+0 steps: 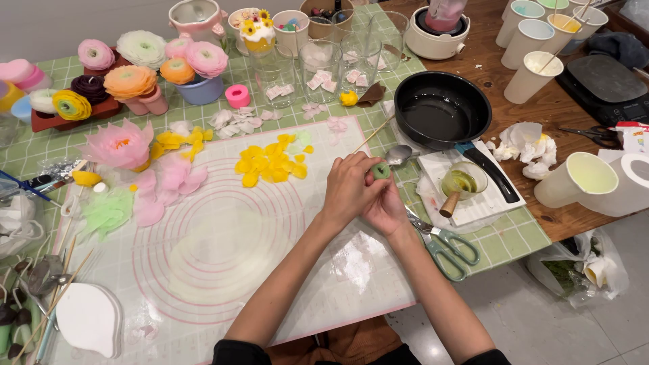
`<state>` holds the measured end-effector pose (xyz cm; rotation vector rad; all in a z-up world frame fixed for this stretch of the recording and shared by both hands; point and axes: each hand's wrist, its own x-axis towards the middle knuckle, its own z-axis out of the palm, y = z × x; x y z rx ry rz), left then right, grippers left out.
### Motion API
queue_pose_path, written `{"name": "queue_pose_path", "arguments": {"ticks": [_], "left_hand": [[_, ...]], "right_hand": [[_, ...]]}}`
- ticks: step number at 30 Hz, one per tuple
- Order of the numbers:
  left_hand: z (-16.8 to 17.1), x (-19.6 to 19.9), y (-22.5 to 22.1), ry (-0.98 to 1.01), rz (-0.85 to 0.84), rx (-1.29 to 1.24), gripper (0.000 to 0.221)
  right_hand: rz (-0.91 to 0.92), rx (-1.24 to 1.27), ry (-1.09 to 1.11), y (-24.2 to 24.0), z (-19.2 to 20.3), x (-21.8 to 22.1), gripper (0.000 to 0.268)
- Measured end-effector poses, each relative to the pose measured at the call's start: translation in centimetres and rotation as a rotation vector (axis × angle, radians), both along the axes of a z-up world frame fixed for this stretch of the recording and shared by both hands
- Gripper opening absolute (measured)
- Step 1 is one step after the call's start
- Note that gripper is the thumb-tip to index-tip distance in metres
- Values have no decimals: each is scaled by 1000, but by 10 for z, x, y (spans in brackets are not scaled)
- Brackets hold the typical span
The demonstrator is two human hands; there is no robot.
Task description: Assembling a decorative wax flower by attaching petals to a core.
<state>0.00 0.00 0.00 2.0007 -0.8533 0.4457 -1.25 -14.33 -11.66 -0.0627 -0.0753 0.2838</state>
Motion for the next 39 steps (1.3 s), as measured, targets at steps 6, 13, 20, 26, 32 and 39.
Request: {"name": "queue_pose_path", "arguments": {"ticks": [6,13,20,26,32,39], "left_hand": [[0,0,1,-9,-12,0,41],[5,0,3,-40,-22,-2,39],[12,0,15,-119,-84,23,42],[-15,95,49,187,-163,-79,55],[-26,161,91,283,360,295,25],[-72,176,97,145,342,593,31]], "right_hand": [[-8,-16,-8,-1,-1,1,42],[24,-11,-55,1,5,-2,40],[5,-133,54,11,28,-10,54],[-114,-95,108,5,21,-2,46],[-98,-93,105,9,31,-5,44],[-84,-105,54,11,34,-10,46]]}}
